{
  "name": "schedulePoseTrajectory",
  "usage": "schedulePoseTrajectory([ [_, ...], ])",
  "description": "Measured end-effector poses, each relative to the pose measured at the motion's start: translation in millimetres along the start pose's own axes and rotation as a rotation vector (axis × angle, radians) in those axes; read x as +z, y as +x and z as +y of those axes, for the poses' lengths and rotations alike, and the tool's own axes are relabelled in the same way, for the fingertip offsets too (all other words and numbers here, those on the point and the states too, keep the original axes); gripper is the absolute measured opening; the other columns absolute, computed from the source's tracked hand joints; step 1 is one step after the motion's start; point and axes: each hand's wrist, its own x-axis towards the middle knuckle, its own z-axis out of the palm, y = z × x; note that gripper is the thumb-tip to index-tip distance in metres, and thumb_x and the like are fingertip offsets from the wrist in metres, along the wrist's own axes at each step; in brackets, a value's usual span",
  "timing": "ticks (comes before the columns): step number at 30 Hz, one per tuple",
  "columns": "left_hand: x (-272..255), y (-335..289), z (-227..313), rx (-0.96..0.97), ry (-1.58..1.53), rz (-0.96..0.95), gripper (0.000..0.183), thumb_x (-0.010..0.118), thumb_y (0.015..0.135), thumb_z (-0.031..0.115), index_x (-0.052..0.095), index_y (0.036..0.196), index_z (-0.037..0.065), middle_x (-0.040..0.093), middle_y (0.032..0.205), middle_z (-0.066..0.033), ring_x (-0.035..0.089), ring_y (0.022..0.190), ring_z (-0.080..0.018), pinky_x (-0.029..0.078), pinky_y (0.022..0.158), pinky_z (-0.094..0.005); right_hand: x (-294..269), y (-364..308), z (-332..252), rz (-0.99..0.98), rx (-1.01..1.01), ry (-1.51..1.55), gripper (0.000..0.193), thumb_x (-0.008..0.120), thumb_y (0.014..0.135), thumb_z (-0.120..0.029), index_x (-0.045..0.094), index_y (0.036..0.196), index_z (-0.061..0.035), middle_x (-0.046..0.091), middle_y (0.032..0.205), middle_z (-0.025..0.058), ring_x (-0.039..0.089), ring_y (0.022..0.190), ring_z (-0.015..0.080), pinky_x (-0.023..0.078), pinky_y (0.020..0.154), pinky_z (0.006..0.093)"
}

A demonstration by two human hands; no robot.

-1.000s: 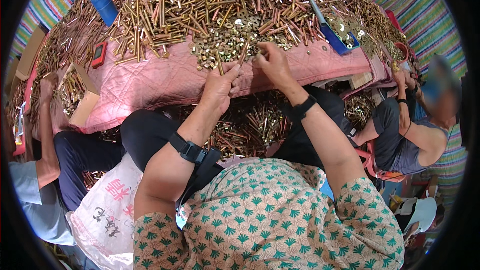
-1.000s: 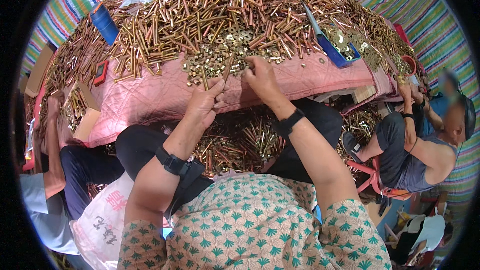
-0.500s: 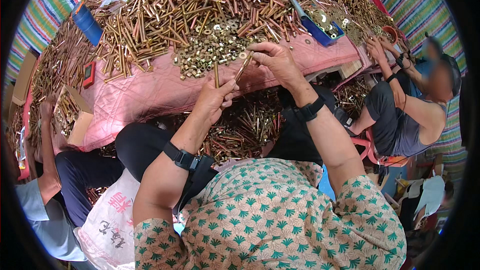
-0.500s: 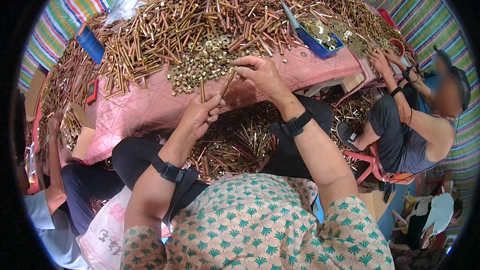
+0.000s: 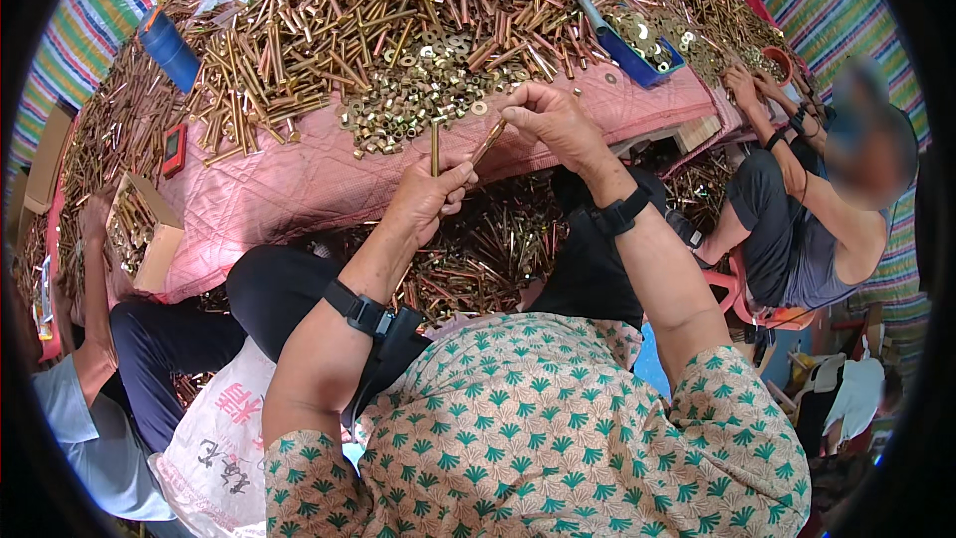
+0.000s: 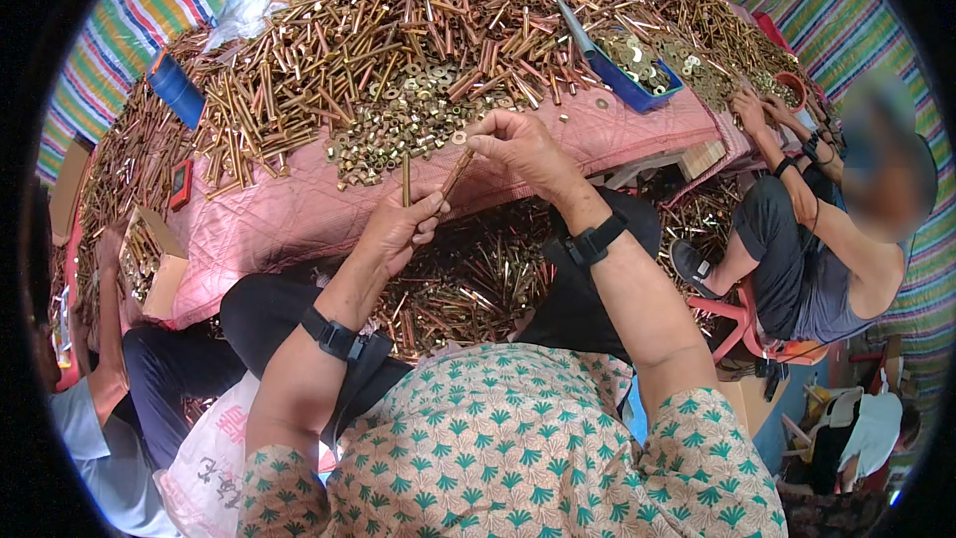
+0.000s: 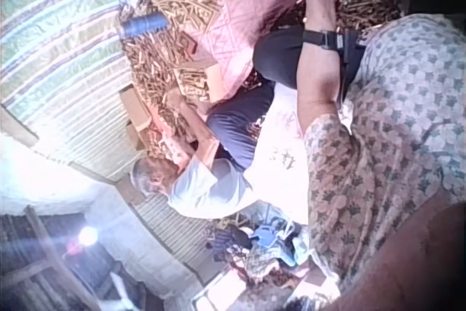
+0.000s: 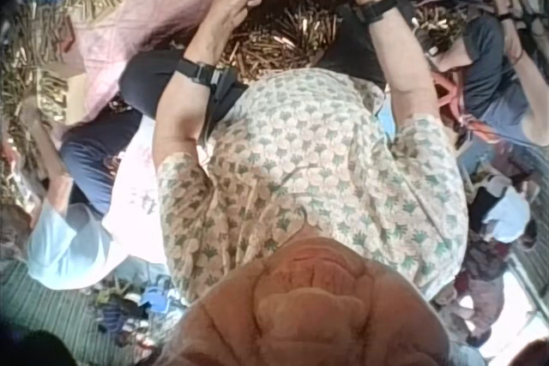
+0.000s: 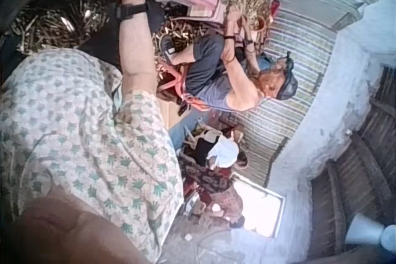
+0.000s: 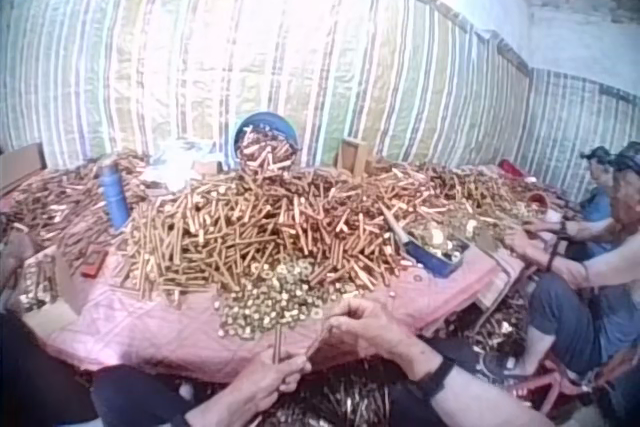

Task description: Threading small metal caps or rings onto copper tubes in a workshop.

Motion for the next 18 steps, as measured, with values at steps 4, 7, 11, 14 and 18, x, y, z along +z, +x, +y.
schedulePoseTrajectory([
  [4, 1.0, -0.9, 0.1, -0.015, 0.003, 0.017, 0.018, 0.065, 0.087, 0.013, 0.060, 0.101, 0.003, 0.061, 0.078, -0.0019, 0.044, 0.053, -0.0033, 0.030, 0.042, -0.0167, 6.2, 3.6, 2.7, 0.105, -0.008, -0.206, 0.013, 0.067, 0.085, -0.013, 0.063, 0.094, -0.0044, 0.055, 0.073, -0.0062, 0.048, 0.062, 0.0028, 0.038, 0.052, 0.0181],
  [7, 0.4, -1.9, 2.4, -0.013, 0.000, 0.006, 0.020, 0.065, 0.087, 0.014, 0.060, 0.102, 0.002, 0.060, 0.078, -0.0020, 0.044, 0.054, -0.0036, 0.031, 0.042, -0.0168, 12.1, -4.0, -3.8, 0.069, 0.043, 0.030, 0.015, 0.068, 0.085, -0.014, 0.062, 0.095, -0.0042, 0.055, 0.073, -0.0058, 0.049, 0.062, 0.0033, 0.040, 0.053, 0.0181],
  [11, 2.6, -2.7, 1.8, -0.028, 0.029, 0.005, 0.019, 0.066, 0.086, 0.014, 0.058, 0.100, 0.003, 0.059, 0.077, -0.0037, 0.043, 0.052, -0.0048, 0.031, 0.042, -0.0180, -5.2, -6.5, 2.9, 0.016, 0.069, -0.072, 0.014, 0.067, 0.085, -0.013, 0.061, 0.095, -0.0044, 0.056, 0.075, -0.0028, 0.051, 0.061, 0.0044, 0.042, 0.053, 0.0190],
  [14, -1.5, -4.9, -1.7, -0.036, 0.015, 0.007, 0.019, 0.066, 0.086, 0.014, 0.058, 0.100, 0.003, 0.059, 0.077, -0.0039, 0.043, 0.052, -0.0049, 0.032, 0.042, -0.0178, 18.5, -10.1, -14.6, 0.071, 0.055, -0.015, 0.012, 0.067, 0.085, -0.011, 0.060, 0.093, -0.0046, 0.056, 0.073, -0.0008, 0.051, 0.059, 0.0054, 0.043, 0.052, 0.0200],
  [18, 1.0, -4.0, 0.3, -0.059, 0.051, -0.003, 0.020, 0.065, 0.087, 0.014, 0.058, 0.102, 0.003, 0.060, 0.078, -0.0030, 0.044, 0.053, -0.0041, 0.031, 0.042, -0.0167, -1.7, -16.8, 1.1, -0.006, 0.070, 0.184, 0.013, 0.066, 0.086, -0.011, 0.058, 0.093, -0.0046, 0.056, 0.073, -0.0006, 0.050, 0.058, 0.0048, 0.043, 0.052, 0.0197],
])
